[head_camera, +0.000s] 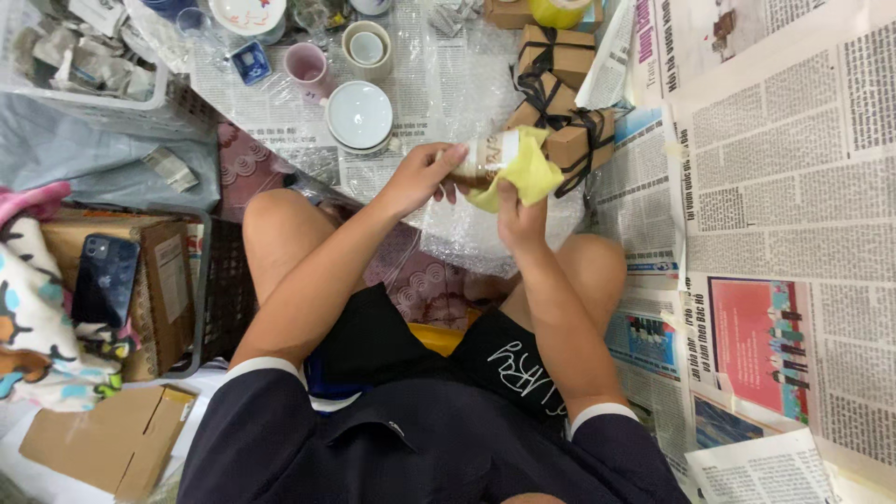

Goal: The person wipes several ceramic cups and a small bowl with a yellow cloth, then wraps a small item in newspaper. The person handles each item one at a time, rotating them to wipe different sides, and places them back on the floor.

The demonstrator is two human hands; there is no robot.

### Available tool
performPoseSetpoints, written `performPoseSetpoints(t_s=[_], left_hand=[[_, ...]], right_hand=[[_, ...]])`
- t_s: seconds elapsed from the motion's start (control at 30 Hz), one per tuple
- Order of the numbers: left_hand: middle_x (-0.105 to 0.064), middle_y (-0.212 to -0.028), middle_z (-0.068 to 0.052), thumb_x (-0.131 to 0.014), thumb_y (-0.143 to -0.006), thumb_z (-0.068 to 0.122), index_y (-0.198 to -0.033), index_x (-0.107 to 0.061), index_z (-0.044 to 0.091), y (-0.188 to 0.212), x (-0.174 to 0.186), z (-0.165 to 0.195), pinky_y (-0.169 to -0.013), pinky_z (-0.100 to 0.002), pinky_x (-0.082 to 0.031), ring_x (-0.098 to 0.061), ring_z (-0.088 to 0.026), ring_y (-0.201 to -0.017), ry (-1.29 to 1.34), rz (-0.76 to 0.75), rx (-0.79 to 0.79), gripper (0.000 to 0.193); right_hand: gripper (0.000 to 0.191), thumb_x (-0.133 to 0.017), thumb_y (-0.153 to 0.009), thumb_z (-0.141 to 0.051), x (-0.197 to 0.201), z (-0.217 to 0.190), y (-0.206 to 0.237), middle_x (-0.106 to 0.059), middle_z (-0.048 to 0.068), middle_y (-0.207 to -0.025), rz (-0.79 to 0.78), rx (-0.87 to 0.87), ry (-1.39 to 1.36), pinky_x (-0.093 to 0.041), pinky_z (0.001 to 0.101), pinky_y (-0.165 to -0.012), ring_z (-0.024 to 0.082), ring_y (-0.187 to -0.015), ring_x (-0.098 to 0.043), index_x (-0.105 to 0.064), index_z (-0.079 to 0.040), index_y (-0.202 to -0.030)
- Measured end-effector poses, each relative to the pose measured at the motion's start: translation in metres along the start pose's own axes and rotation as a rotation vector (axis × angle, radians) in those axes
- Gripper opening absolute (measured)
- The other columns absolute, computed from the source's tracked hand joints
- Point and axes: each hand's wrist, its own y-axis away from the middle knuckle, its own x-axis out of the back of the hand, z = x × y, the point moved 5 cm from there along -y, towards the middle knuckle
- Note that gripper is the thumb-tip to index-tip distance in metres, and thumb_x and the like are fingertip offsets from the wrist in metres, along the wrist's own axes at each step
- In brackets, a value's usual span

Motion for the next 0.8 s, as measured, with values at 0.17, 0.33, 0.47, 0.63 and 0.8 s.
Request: performPoseSetpoints(t_s=[0.17,0.33,0.47,0.63,0.8], left_hand=[[-0.074,-0.087,-0.012,-0.065,-0.103,0.037,-0.112,-0.069,-0.003,0.001,0.019,0.007,-0.062,-0.028,-0.054,-0.07,-0.015,-0.07,-0.145,0.101,-0.12,0.041],[-0.071,-0.106,-0.014,-0.087,-0.083,0.033,-0.123,-0.064,0.001,0.029,0.024,0.049,-0.075,-0.035,-0.055,-0.068,-0.024,-0.088,-0.577,0.2,-0.361,0.056],[-0.068,-0.117,-0.013,-0.091,-0.078,0.037,-0.131,-0.061,0.006,0.047,0.012,0.074,-0.085,-0.04,-0.055,-0.067,-0.029,-0.104,-0.754,0.198,-0.604,0.068],[-0.069,-0.111,-0.017,-0.08,-0.083,0.039,-0.131,-0.058,0.003,0.04,0.006,0.052,-0.082,-0.041,-0.055,-0.069,-0.029,-0.095,-0.66,-0.005,-0.497,0.064],[-0.071,-0.099,-0.012,-0.044,-0.111,0.039,-0.123,-0.062,0.003,0.017,-0.005,0.009,-0.073,-0.032,-0.063,-0.072,-0.02,-0.086,-0.205,-0.113,-0.122,0.042]], right_hand=[[0.03,-0.054,-0.112,-0.024,-0.011,-0.011,-0.026,-0.066,0.013,-0.121,-0.046,-0.098,0.028,-0.048,0.0373,-0.104,0.025,-0.113,-0.062,-0.059,0.001,-0.128],[0.03,-0.054,-0.111,-0.022,-0.019,0.001,-0.019,-0.064,0.015,-0.121,-0.048,-0.052,-0.007,-0.046,0.0383,-0.102,0.028,-0.113,-0.061,-0.057,0.002,-0.128],[0.028,-0.056,-0.111,-0.024,-0.016,0.014,-0.005,-0.066,0.013,-0.114,-0.073,-0.022,0.027,-0.049,0.0376,-0.097,0.026,-0.105,-0.063,-0.06,0.001,-0.124],[0.033,-0.052,-0.111,-0.027,-0.003,0.023,0.015,-0.066,0.012,-0.119,-0.093,-0.041,-0.056,-0.049,0.0373,-0.097,0.026,-0.109,-0.063,-0.057,0.001,-0.128],[0.033,-0.055,-0.112,-0.028,0.013,0.015,0.018,-0.066,0.015,-0.118,0.044,-0.017,0.065,-0.05,0.0395,-0.098,0.029,-0.108,-0.063,-0.06,0.001,-0.126]])
